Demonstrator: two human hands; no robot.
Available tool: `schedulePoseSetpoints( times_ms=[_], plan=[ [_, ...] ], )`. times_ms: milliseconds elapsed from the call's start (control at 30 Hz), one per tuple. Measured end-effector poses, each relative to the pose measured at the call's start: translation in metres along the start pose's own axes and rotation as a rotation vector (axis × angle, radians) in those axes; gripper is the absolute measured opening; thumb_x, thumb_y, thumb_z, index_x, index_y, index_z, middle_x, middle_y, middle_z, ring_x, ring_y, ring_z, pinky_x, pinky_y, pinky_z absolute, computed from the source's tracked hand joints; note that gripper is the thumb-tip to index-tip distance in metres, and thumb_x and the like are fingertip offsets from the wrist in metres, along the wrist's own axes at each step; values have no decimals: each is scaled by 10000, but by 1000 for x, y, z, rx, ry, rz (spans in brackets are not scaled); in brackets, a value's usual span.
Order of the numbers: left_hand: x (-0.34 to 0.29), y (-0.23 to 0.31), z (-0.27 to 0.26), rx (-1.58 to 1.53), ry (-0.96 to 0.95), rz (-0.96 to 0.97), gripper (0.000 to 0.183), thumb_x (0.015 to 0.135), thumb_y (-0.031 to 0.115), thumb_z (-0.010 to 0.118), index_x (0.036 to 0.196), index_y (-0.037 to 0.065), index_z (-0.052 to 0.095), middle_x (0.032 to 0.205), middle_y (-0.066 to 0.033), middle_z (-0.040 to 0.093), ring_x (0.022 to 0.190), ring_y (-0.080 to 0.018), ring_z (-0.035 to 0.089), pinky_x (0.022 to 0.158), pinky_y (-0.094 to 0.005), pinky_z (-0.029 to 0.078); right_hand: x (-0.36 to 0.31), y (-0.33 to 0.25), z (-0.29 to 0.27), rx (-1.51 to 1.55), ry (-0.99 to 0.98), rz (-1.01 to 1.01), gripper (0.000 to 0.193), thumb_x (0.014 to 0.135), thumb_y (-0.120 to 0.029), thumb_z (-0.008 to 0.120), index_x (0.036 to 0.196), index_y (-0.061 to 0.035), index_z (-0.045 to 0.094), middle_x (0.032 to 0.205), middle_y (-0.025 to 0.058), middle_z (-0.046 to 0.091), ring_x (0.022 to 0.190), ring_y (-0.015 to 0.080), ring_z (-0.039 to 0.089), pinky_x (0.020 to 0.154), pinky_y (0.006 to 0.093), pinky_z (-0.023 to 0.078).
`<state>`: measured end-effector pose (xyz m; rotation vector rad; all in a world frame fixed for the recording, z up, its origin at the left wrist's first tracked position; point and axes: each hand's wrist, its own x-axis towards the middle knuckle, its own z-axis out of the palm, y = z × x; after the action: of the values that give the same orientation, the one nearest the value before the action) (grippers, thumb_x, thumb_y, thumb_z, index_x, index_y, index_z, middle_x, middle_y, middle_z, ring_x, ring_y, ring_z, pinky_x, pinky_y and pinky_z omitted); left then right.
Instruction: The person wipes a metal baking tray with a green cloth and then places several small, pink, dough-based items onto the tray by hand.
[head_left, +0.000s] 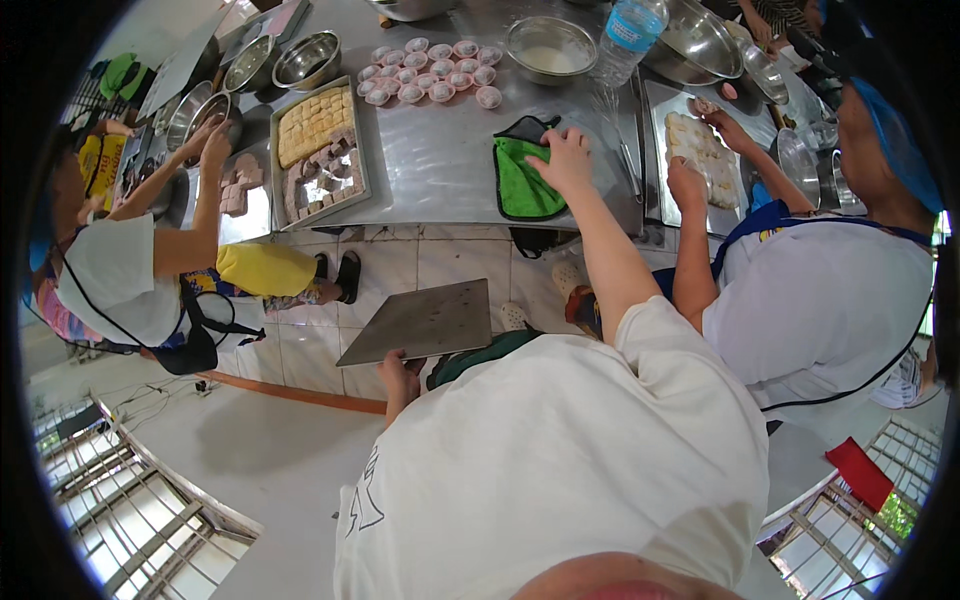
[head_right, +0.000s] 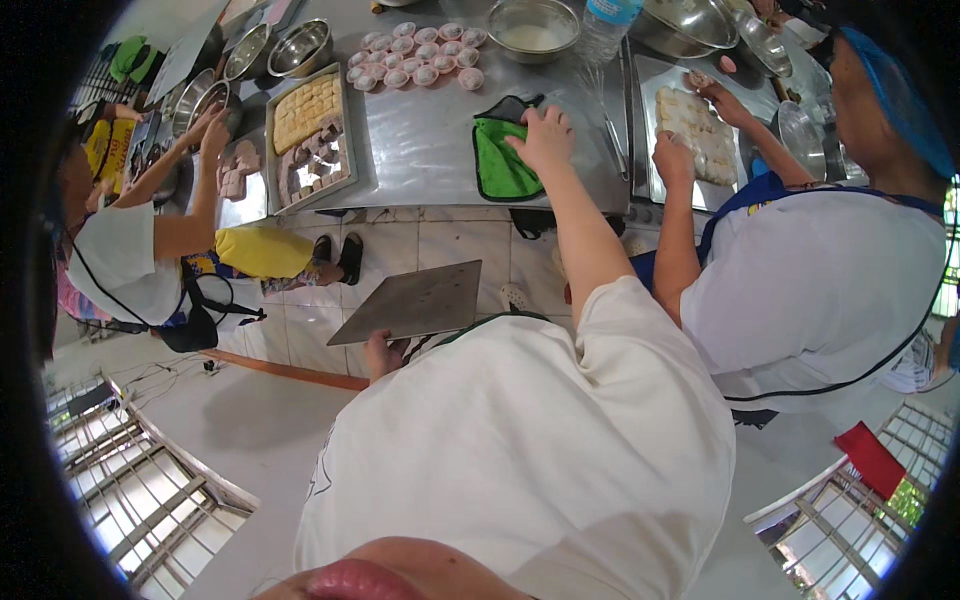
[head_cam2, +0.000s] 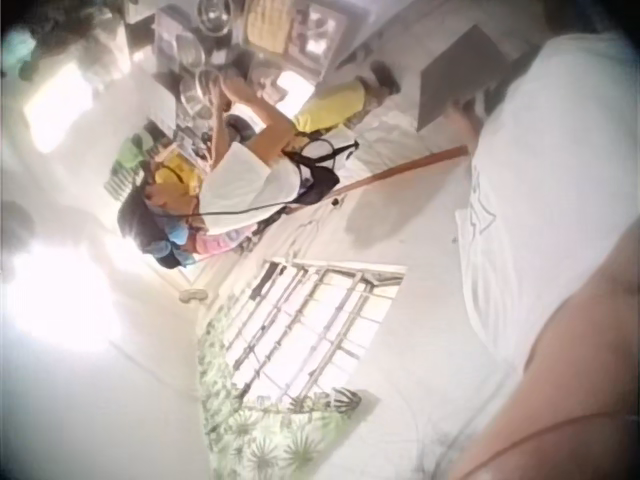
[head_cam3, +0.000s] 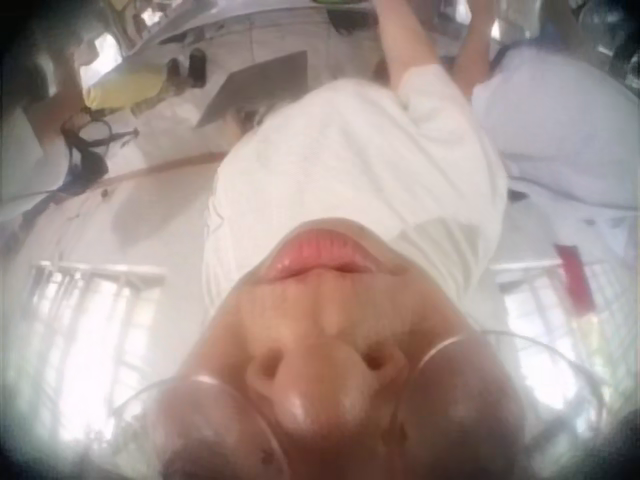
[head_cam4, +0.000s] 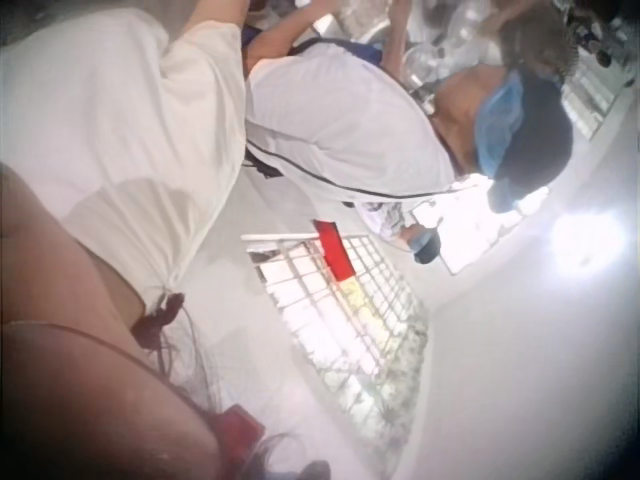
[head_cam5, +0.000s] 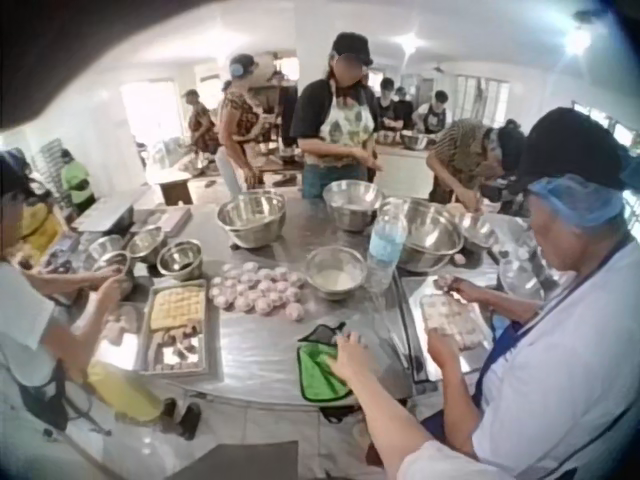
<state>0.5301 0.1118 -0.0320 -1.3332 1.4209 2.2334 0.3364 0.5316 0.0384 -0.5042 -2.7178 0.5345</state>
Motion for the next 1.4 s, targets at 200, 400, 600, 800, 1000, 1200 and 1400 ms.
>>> schedulePoseSetpoints(
  times_ms=[200,400,600,800,1000,1200,1400],
  plan=[
    [3,-16,-15,-116,13,7,392,748,-22,522,1106,7,366,1133,-197,430,989,-388,548,782,-601,541,32,16,6,-39,-101,-219,232,709,-286,715,772,-94,599,940,106,565,967,326,536,783,411,452],
    [-5,-15,-1,-143,77,-10,256,755,-11,554,1004,-58,514,1088,-181,501,1004,-350,553,816,-557,528,79,1,-73,789,-148,-88,195,743,-188,632,766,-10,556,635,110,535,596,199,513,594,329,425],
    [16,-37,-35,329,-70,399,238,734,-5,591,952,-72,522,1008,-174,539,950,-324,578,810,-523,536,23,-84,-121,176,-132,-387,125,748,-152,589,837,-65,600,809,129,633,764,319,614,667,436,487],
    [-7,-10,-5,-127,-27,0,435,725,-48,472,1143,61,416,1120,-167,465,984,-382,557,768,-608,540,-60,-81,-25,198,-466,-505,175,738,-109,608,898,-63,554,959,141,588,895,334,598,747,441,485],
    [36,-48,-50,91,-97,251,436,729,-41,476,1146,68,410,1127,-164,457,983,-375,547,800,-606,524,-29,-42,-6,605,-448,-134,164,708,-106,629,818,-49,522,895,107,571,734,237,550,655,339,452],
    [41,-52,-59,219,-106,333,366,722,22,570,1074,48,469,1048,-161,514,947,-346,573,762,-526,524,-8,2,-26,1220,-325,214,211,682,51,498,854,-58,549,836,26,551,831,161,535,729,280,426],
    [24,-39,-56,143,-68,176,425,746,-31,500,1154,51,414,1132,-154,468,983,-358,549,791,-553,527,-48,21,-30,-94,-208,244,397,754,-58,579,1148,-78,534,1167,139,499,1101,317,488,888,402,446]
  ],
)
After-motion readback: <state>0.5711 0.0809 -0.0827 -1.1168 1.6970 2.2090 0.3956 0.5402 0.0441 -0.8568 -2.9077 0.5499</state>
